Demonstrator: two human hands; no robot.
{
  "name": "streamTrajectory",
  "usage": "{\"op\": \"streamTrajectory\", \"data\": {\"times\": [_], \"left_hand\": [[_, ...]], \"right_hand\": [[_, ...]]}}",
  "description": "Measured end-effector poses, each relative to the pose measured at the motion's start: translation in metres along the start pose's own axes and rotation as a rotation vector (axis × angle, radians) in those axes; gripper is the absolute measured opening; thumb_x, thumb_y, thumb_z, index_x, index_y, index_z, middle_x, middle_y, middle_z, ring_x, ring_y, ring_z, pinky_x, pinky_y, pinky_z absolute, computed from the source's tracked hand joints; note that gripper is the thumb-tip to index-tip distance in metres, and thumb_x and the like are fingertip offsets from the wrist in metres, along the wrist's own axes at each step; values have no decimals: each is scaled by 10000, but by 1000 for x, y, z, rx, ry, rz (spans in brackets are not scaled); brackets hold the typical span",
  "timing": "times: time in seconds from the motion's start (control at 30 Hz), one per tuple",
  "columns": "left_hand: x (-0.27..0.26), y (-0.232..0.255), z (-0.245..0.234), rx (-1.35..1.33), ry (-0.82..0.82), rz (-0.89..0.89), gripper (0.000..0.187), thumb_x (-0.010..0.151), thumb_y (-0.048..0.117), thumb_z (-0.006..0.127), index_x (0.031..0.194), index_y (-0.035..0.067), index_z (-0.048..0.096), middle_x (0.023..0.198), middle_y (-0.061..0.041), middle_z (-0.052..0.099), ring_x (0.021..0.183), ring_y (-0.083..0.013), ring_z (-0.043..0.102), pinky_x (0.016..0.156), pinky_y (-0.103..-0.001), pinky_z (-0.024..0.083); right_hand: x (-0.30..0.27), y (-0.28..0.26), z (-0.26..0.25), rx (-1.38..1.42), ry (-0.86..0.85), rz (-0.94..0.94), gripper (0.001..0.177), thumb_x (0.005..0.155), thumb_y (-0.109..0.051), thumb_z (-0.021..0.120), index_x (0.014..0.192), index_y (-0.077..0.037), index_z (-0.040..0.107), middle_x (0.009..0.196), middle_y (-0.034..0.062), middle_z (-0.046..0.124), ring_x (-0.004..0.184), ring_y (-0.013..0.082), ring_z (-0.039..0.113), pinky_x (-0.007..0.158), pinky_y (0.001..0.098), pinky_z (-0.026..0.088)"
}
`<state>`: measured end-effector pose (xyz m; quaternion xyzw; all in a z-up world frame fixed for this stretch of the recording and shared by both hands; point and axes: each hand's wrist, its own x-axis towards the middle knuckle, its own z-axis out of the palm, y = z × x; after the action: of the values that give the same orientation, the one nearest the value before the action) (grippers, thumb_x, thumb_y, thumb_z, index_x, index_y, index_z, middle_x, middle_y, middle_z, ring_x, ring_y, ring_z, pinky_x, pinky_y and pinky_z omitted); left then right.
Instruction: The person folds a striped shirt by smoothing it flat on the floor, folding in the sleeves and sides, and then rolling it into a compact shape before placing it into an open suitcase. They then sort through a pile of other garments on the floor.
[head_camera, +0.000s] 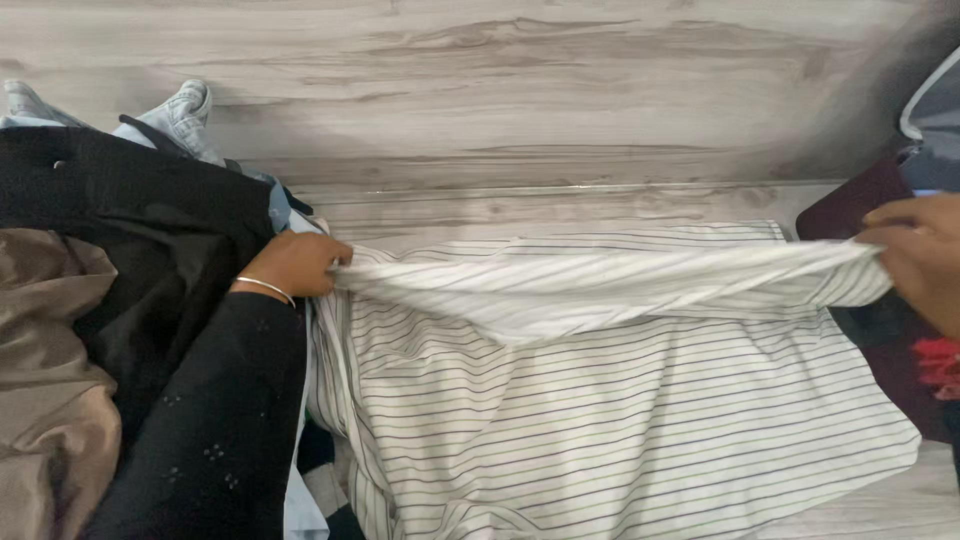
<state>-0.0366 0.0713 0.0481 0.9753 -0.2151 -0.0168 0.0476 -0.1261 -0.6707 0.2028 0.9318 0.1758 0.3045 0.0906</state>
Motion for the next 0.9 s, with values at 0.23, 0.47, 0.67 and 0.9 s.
{"op": "streamTrajectory", "data": {"times": [0.23, 0.47, 0.67, 0.9], "left_hand": [[-21, 39, 9, 302, -141, -47, 272, 665, 227, 815, 926, 260, 742, 1070, 8, 683, 1155, -224, 603, 1016, -497, 416], [-24, 65, 10, 136, -267, -70, 577, 680, 181, 802, 1241, 266, 699, 1223, -33, 662, 1149, -284, 640, 997, -427, 491], [-24, 45, 24, -30, -140, -138, 374, 837, 202, 689, 1209, 199, 721, 1171, -84, 727, 1084, -315, 685, 937, -441, 539], [-15, 20, 11, -445, 80, -127, 307, 905, 235, 652, 1166, 75, 676, 966, -201, 743, 896, -368, 743, 807, -439, 578]], "right_hand": [[-80, -96, 95, 411, -902, -74, 508, 776, -550, 757, 1191, -256, 763, 1361, -35, 656, 1238, 203, 603, 1016, 379, 496], [-108, -110, 141, 360, -606, 148, 806, 799, -514, 708, 1452, -61, 572, 1302, 205, 608, 1179, 378, 571, 900, 453, 513], [-88, -44, 160, 656, -623, 338, 460, 809, -379, 779, 1099, -23, 749, 1071, 129, 759, 993, 248, 726, 815, 372, 592], [4, 58, 130, 847, -638, 716, 355, 841, -289, 832, 1023, 7, 757, 824, 160, 762, 761, 240, 693, 670, 396, 520]]}}
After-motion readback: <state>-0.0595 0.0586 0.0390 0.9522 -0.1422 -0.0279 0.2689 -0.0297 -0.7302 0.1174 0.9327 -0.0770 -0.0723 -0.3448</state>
